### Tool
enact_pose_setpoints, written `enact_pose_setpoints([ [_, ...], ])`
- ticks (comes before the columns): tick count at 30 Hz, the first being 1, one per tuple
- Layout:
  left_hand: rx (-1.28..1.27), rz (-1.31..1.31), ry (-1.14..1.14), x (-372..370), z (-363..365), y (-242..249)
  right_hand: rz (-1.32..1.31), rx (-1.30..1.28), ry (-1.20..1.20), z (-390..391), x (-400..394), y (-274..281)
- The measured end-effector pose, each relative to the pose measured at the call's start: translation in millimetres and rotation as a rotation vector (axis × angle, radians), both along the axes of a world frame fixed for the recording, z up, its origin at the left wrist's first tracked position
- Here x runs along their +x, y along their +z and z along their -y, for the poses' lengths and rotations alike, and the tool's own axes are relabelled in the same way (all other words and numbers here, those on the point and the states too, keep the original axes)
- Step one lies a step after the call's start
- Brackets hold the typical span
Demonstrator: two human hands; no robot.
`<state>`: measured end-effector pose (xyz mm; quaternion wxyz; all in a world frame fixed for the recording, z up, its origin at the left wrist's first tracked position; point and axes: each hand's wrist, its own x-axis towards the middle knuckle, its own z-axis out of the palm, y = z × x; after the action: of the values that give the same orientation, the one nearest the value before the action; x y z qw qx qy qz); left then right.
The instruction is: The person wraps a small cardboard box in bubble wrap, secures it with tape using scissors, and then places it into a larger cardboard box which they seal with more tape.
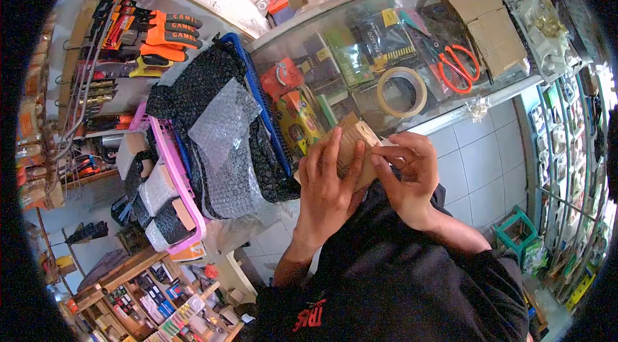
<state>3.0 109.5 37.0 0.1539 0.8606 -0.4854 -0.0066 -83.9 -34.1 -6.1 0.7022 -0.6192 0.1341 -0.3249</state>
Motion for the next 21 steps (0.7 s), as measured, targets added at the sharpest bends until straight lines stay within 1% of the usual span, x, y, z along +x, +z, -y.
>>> enact_pose_setpoints([
  [4,-0.002,-0.033,0.013,0.0,0.2,-0.8,-0.062,0.156,0.062,5.4,1.0,10.0],
  [7,0.010,-0.021,0.000,0.3,0.8,1.1,-0.098,0.342,0.084,12.6,1.2,18.7],
  [10,0.012,-0.055,0.003,1.1,3.6,5.4,-0.041,0.493,0.122,25.8,3.1,18.9],
  [11,0.023,-0.061,0.006,1.4,4.1,6.2,-0.092,0.580,0.116,27.0,0.1,26.0],
  [17,0.036,-0.065,0.009,1.1,4.8,1.9,-0.184,0.652,0.228,47.9,-8.4,47.9],
  [21,0.029,-0.054,0.005,0.7,5.0,1.8,-0.249,0.650,0.282,52.6,-5.6,56.5],
])
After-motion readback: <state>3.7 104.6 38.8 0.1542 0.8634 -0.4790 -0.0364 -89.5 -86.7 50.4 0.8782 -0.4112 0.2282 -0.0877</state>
